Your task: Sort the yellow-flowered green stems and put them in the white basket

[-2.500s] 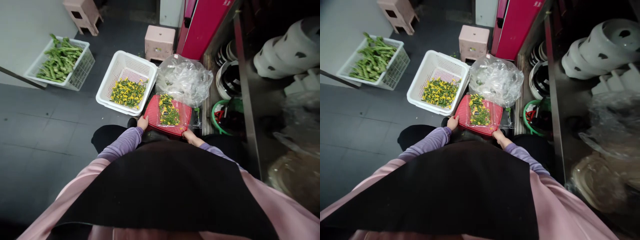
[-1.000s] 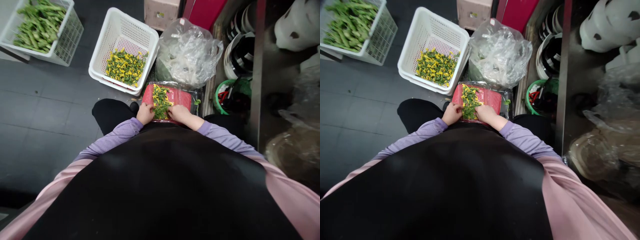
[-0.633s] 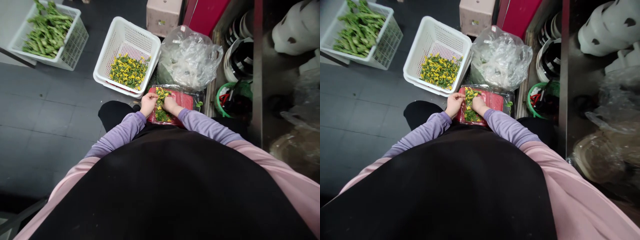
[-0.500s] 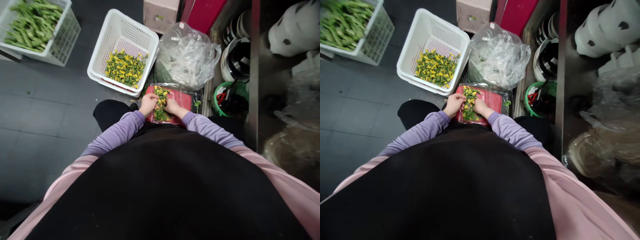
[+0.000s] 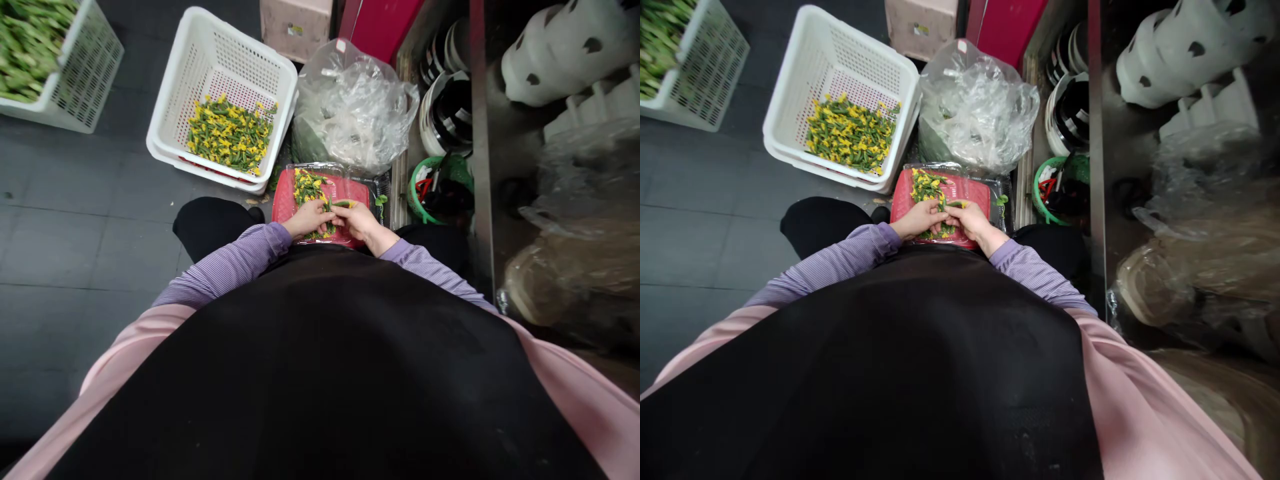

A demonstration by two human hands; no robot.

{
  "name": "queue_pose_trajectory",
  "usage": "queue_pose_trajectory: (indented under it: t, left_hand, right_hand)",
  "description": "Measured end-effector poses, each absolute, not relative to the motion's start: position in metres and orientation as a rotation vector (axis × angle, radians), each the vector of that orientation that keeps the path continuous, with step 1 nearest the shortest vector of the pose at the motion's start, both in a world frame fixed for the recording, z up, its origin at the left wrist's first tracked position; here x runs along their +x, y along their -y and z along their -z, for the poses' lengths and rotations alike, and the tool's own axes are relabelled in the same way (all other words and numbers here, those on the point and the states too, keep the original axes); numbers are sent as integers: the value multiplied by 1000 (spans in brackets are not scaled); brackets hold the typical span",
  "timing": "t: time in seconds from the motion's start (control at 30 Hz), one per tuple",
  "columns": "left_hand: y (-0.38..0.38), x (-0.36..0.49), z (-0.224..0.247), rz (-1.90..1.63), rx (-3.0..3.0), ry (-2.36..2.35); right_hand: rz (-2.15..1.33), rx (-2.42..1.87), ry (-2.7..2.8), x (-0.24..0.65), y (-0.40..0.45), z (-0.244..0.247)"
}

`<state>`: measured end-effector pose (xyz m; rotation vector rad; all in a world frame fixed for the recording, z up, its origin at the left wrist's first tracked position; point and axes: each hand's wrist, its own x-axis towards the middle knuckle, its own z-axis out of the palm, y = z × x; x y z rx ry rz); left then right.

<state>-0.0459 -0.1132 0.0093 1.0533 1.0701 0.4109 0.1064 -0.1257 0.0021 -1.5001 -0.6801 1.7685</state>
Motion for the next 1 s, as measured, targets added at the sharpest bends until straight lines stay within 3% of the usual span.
queue_pose_trajectory:
  t: [0.23, 0.4, 0.7, 1.0]
  left_hand:
    - [104, -47, 4, -487, 896, -1133]
    - [99, -45, 10, -457, 833, -1075]
    - [99, -48, 7, -487, 807, -1030]
    - [99, -52, -2, -497, 835, -986]
  right_hand:
    - [-1504, -1624, 678, 111, 127, -1]
    - [-1660, -1522, 633, 116, 129, -3]
    - [-1558, -1504, 709, 111, 129, 1]
    - [-1948, -1350, 406, 119, 131, -5]
